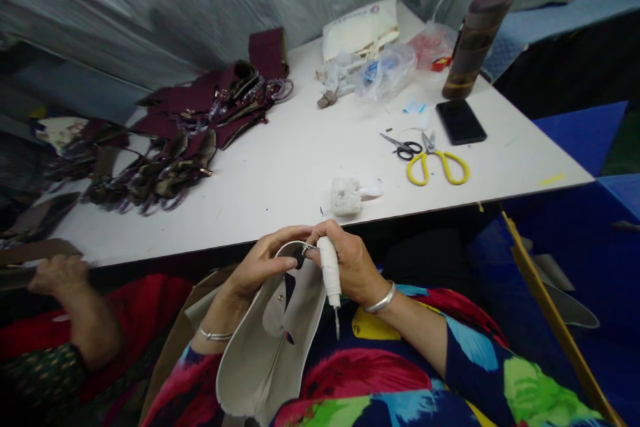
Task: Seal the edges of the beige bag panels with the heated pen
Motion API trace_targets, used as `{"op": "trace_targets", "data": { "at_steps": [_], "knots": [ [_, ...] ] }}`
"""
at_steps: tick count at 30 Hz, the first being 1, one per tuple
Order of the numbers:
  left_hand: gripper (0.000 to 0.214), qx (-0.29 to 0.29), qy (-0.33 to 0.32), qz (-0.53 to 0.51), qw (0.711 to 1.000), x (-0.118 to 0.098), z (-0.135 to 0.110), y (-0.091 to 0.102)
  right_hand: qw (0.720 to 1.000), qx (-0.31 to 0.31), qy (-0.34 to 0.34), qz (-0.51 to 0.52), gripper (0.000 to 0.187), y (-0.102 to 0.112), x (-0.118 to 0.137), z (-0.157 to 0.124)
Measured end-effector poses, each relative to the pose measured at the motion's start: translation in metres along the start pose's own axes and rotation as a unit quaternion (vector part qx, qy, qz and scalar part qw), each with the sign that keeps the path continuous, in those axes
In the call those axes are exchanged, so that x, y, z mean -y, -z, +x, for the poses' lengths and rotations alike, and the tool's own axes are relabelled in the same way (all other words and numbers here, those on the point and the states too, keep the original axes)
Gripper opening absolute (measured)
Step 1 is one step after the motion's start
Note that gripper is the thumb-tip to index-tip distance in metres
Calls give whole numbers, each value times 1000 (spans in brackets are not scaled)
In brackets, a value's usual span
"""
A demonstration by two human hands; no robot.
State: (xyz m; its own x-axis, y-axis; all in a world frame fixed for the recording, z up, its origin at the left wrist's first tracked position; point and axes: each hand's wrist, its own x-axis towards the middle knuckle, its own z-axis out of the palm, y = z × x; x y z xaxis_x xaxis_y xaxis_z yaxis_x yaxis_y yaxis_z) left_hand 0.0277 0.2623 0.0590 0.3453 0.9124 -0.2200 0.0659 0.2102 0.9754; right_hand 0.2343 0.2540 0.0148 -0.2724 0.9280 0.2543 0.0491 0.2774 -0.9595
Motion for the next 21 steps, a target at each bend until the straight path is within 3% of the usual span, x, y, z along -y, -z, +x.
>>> {"op": "trace_targets", "data": {
  "at_steps": [2, 6, 14, 17, 21],
  "knots": [
    [45, 8, 20, 55, 998, 2, -2, -1, 1000, -9, 0, -25, 13, 0, 1, 0],
    [33, -37, 28, 106, 993, 7, 2, -7, 999, -24, -4, -44, 15, 0, 1, 2],
    [22, -121, 1, 8, 993, 27, 7, -19, 999, -31, -10, -21, 19, -2, -3, 4],
    [25, -162, -21, -47, 986, 31, -5, -3, 998, -55, -15, 14, 21, 1, -8, 0],
    [29, -242, -7, -142, 960, 18, -32, 51, 989, -129, -32, 68, 29, 27, -17, -6]
  ]
}}
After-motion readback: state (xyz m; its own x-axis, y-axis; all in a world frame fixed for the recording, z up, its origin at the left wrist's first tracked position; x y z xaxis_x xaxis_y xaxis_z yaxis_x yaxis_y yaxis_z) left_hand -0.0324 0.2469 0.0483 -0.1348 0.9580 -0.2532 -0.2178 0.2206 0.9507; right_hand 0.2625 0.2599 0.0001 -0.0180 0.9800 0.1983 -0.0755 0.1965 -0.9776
